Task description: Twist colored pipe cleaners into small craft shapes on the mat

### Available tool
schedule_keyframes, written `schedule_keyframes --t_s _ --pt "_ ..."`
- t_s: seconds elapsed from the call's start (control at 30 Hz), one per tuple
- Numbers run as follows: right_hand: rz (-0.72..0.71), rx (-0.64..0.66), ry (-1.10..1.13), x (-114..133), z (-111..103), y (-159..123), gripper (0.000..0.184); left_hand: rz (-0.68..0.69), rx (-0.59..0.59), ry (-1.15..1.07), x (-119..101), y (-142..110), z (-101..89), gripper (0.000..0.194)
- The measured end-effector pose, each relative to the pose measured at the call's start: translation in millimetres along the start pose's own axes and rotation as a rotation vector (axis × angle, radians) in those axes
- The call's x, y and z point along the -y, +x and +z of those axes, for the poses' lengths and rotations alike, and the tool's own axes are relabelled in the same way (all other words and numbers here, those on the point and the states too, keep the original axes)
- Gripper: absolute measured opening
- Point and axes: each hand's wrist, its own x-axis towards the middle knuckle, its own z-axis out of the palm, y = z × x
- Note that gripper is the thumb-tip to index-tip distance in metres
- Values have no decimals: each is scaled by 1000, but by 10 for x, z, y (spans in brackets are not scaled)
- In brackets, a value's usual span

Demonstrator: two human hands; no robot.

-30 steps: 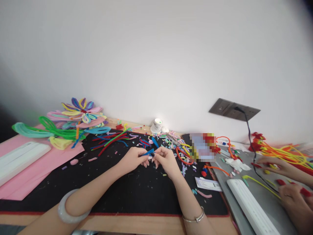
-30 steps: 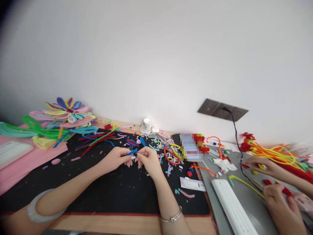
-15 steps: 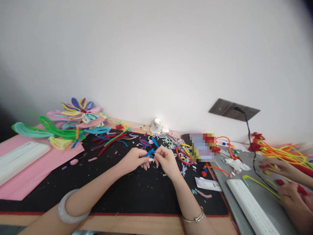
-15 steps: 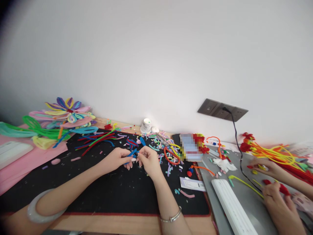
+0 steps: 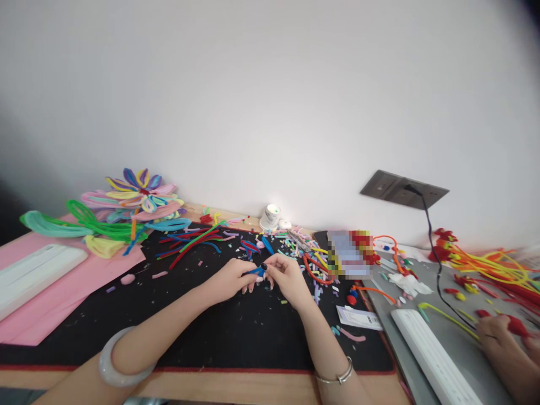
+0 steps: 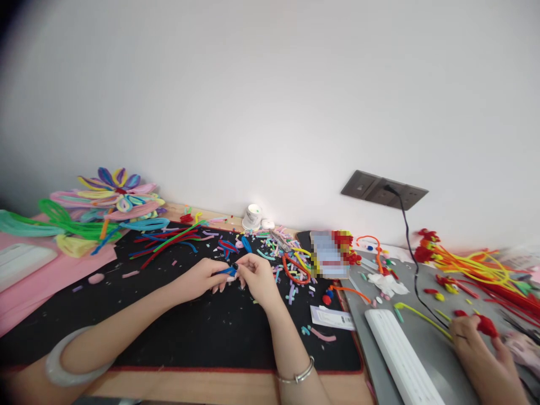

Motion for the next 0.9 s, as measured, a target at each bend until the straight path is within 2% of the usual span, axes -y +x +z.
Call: schedule_keyframes --t_s 0.13,0.4,0.5,0.63,0.9 --pt "-2 -29 14 -27 -6 8 14 55 -34 90 -20 -9 -13 32" --pt "-23 -27 19 -56 -5 13 16 -35 -47 -144 19 12 17 40" --pt "-40 -75 21 -51 -19 14 16 -33 -87 -180 26 31 6 40" --pt "-63 -162 67 -62 -47 25 16 -33 -113 -203 18 49 -25 35" --pt "-44 -182 145 -70 -45 40 17 -22 -208 -302 29 54 -33 20"
